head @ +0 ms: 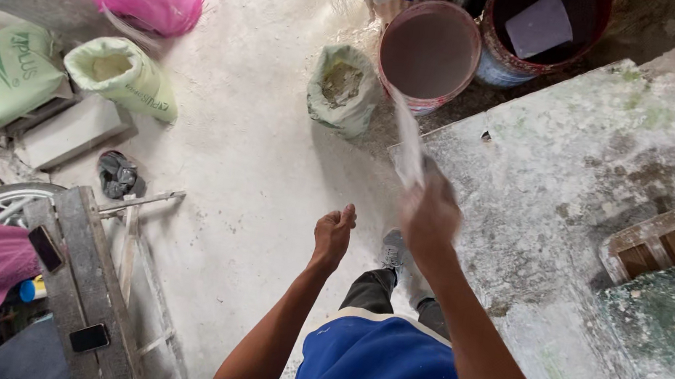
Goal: The person scrapes residue off long concrete mold strips with a hand scraper, moves a strip aside, then scoops powder into a plastic pot and brushes liquid over the pot's inner surface with a paintbrush before brushing the surface of the mold strips.
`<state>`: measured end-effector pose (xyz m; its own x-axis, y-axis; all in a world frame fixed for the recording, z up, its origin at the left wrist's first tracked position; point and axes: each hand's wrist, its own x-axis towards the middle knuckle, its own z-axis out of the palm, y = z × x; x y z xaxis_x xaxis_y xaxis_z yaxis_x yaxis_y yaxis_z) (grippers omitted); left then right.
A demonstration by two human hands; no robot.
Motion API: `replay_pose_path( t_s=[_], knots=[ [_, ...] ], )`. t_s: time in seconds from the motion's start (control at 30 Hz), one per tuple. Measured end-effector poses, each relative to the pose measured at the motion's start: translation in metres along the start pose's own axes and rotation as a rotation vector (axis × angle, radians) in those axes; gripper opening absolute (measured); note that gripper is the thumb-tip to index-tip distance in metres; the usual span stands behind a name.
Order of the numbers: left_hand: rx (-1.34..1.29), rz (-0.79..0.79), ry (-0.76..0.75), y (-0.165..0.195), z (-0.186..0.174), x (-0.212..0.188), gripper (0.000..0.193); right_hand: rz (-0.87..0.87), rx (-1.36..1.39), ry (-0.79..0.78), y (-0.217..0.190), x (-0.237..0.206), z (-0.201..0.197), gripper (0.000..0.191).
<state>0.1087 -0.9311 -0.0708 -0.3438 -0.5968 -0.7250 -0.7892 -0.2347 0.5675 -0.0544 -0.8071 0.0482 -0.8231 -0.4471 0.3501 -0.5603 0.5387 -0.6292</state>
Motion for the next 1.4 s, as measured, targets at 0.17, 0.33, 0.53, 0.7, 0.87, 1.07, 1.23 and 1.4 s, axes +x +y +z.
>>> replay_pose_path(
  t_s=[0.17, 0.33, 0.53, 0.7, 0.87, 1.07, 1.23, 1.4],
  knots=[
    [-0.149, 0.358, 0.042, -0.037, 0.023, -0.019, 0.03, 0.406, -0.612, -0.378, 0.069, -0.128, -0.076, 0.058],
    [-0.141, 0.146, -0.268, -0.049, 0.078, -0.052, 0.043, 0.469, -0.522, -0.237, 0.117, -0.263, -0.135, 0.041],
    [0.002, 0.523, -0.468, -0.01, 0.139, -0.085, 0.022, 0.863, -0.13, -0.177, 0.118, -0.384, -0.186, 0.045],
    [0.25, 0.562, -0.518, 0.015, 0.189, -0.119, 0.057, 1.369, 0.285, 0.11, 0.106, -0.428, -0.225, 0.061],
    [0.265, 0.767, -0.604, -0.002, 0.25, -0.187, 0.035, 1.428, 0.264, 0.581, 0.14, -0.487, -0.303, 0.046],
    [0.57, 0.763, -0.658, -0.051, 0.348, -0.288, 0.037, 1.274, 0.12, 0.9, 0.269, -0.563, -0.489, 0.025],
    [0.617, 1.041, -0.713, -0.092, 0.458, -0.377, 0.038, 1.018, 0.276, 1.049, 0.41, -0.6, -0.67, 0.02],
    [1.02, 1.514, -0.709, -0.1, 0.565, -0.442, 0.063, 1.137, 0.582, 1.197, 0.539, -0.631, -0.771, 0.014]
  ],
)
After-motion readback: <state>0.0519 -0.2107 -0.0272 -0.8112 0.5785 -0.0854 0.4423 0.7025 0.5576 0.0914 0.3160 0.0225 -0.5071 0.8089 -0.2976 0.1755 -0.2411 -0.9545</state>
